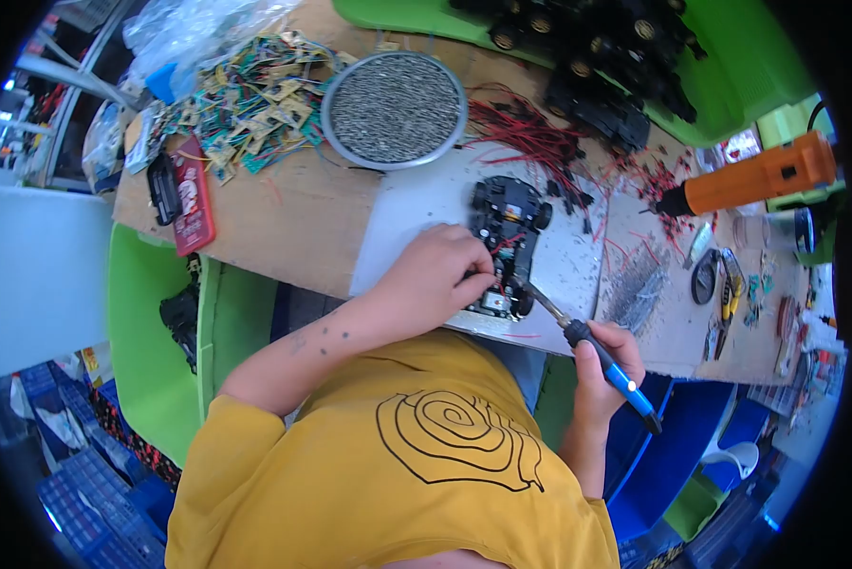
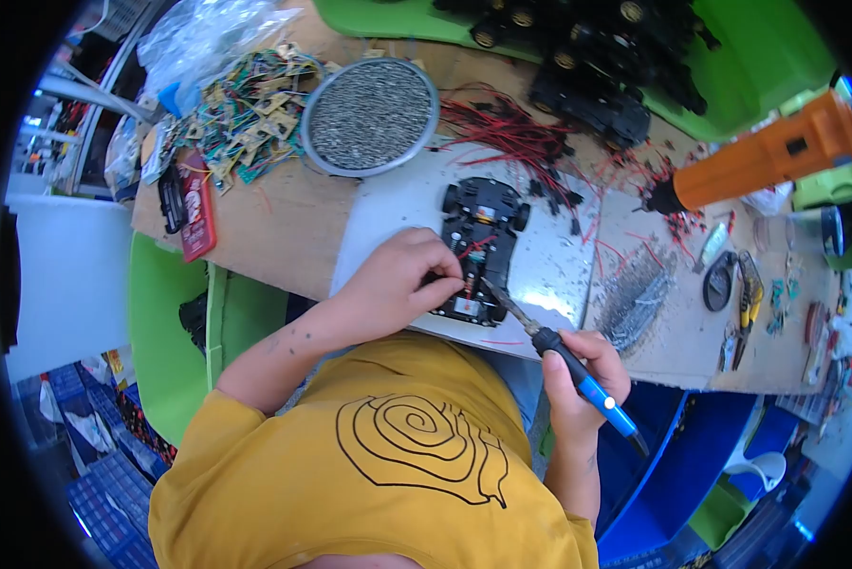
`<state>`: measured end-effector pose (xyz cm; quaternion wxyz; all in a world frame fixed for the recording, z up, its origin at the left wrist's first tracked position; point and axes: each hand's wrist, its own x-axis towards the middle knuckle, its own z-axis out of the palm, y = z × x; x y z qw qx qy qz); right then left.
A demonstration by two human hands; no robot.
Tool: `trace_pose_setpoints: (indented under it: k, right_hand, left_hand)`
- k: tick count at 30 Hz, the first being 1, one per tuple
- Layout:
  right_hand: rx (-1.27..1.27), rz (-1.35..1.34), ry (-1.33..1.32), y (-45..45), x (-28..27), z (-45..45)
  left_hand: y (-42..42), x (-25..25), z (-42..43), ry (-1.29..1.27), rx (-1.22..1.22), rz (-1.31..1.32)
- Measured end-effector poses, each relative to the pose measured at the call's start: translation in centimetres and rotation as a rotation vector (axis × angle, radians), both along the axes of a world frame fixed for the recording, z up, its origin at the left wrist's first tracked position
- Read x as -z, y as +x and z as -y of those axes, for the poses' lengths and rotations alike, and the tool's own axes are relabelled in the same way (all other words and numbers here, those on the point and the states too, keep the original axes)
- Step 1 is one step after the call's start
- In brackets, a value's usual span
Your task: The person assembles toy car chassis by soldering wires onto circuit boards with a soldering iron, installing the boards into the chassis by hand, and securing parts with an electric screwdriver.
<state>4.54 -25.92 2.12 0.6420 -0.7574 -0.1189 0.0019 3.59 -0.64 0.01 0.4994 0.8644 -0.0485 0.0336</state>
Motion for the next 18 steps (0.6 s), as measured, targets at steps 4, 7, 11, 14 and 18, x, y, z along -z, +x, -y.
trace_pose_setpoints:
  k: [4, 7, 11, 14, 18]
  right_hand:
    - [-0.002, 0.006, 0.007, 0.7, -0.1, -0.6]
    - [-0.032, 0.041, 0.034, 1.6, -0.4, -1.2]
    - [-0.041, 0.059, 0.016, 1.9, -1.0, -1.5]
    - [-0.041, 0.056, -0.009, 1.1, -1.0, -1.3]
    - [-0.062, 0.058, -0.038, 0.1, -0.5, -0.7]
  left_hand:
    - [0.2, 0.5, -0.2, 0.036, 0.034, 0.034]
    - [-0.1, 0.4, -1.0, 0.021, 0.082, 0.026]
    - [-0.4, 0.7, -0.7, -0.083, 0.019, -0.013]
    - [-0.5, 0.7, -0.1, -0.103, -0.023, -0.007]
    - [-0.5, 0.2, 0.0, -0.112, -0.043, -0.033]
